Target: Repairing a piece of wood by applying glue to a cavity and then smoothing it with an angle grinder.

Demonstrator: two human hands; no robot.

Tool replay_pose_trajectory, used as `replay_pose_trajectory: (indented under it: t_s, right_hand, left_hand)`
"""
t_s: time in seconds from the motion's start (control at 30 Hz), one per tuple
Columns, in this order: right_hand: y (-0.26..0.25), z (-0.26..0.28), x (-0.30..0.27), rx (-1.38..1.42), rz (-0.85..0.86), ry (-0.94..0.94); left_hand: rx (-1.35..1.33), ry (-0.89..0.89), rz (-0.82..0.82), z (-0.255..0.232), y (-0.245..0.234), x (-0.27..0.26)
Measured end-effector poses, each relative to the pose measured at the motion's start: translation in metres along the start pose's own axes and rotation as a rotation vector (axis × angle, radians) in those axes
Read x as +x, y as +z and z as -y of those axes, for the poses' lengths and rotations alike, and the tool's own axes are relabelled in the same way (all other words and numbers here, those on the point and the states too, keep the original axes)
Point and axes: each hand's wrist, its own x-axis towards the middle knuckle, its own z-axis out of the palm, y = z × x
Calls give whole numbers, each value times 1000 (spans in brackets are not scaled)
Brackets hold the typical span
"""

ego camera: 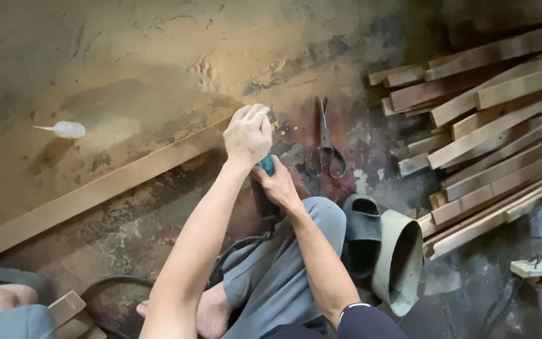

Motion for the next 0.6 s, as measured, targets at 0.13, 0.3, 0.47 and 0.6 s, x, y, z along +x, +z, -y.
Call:
replay_pose_trajectory:
  t_s: [0.13,0.3,0.47,0.6]
  right_hand:
    - [1,-7,2,-10,-20,-27]
    - [13,7,-1,-38,50,-34]
    - [-3,-7,11,-89,-67,-16]
    - [6,10,3,-72,-11,19]
  left_hand:
    - [-21,23,56,-7,-1,2]
    - [31,-38,2,19,-9,-7]
    - [25,-14,29,0,11,9]
    - [-16,-27,52,8,-6,1]
